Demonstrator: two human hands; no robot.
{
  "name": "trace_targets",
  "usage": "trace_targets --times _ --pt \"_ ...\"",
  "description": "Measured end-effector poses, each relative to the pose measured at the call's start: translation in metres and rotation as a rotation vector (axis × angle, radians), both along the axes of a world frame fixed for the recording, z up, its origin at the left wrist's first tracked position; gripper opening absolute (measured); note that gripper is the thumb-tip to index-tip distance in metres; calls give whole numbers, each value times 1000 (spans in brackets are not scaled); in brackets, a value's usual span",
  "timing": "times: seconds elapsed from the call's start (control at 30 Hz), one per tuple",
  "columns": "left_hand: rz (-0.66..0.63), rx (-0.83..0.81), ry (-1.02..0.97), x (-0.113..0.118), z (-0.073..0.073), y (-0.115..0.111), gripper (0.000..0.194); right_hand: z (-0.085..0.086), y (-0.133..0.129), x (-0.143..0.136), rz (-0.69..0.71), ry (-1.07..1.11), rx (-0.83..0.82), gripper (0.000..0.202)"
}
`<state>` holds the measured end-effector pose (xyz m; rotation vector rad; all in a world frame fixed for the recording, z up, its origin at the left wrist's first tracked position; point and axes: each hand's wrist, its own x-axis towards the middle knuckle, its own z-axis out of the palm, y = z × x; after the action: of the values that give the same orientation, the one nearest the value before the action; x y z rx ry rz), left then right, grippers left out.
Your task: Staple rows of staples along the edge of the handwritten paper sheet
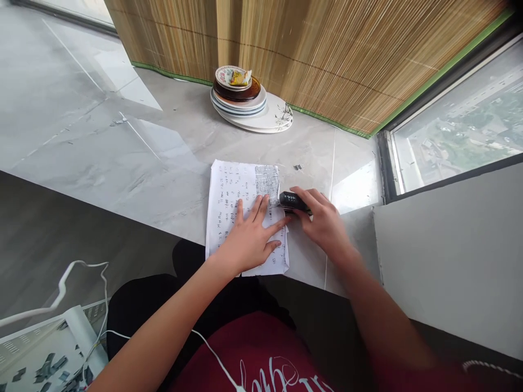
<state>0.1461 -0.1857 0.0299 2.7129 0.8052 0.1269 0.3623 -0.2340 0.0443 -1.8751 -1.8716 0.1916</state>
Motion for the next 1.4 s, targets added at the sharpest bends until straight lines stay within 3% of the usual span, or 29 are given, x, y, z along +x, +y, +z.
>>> trace_targets --times 0.13,0.23,0.3,0.4,0.47,0.57,0.67,0.83,0.93,1.0,1.07,1.13,1.27,1.33,1.4 --pt "31 -17 -85 -17 22 -2 66 1 -7 22 -237 49 12 24" --pt "166 9 -243 -55 36 11 53 8 -10 27 -496 -44 106 16" --pt "331 41 -332 -87 31 33 42 15 -7 17 -552 -33 194 16" --pt "599 135 -369 -124 7 74 43 27 7 -21 -379 146 213 20" --pt "693 188 -254 -137 -10 94 44 29 22 -57 -207 242 141 21" --pt "729 225 -154 -140 -24 104 45 21 39 -102 -103 211 39 15" --pt "723 224 -150 -138 -26 100 46 7 42 -116 -110 167 -1 10" --pt "703 216 -154 -141 -25 96 48 -3 16 -75 -222 190 -34 12" --pt "700 224 -157 -141 -26 97 47 2 6 -36 -213 280 -95 35" --pt "703 229 -158 -142 -28 99 46 6 9 -12 -205 378 -49 43" --pt "703 230 -161 -142 -28 99 46 4 23 6 -215 357 100 40" --pt "700 228 -169 -142 -28 99 47 -4 46 17 -213 173 180 37" --pt "713 220 -186 -141 -28 96 46 -28 103 10 -151 -125 -132 54" --pt "719 216 -207 -141 -29 96 45 -33 131 -9 -123 -205 -261 60" --pt "717 198 -255 -140 -30 97 43 -33 157 -36 -44 -245 -275 64"
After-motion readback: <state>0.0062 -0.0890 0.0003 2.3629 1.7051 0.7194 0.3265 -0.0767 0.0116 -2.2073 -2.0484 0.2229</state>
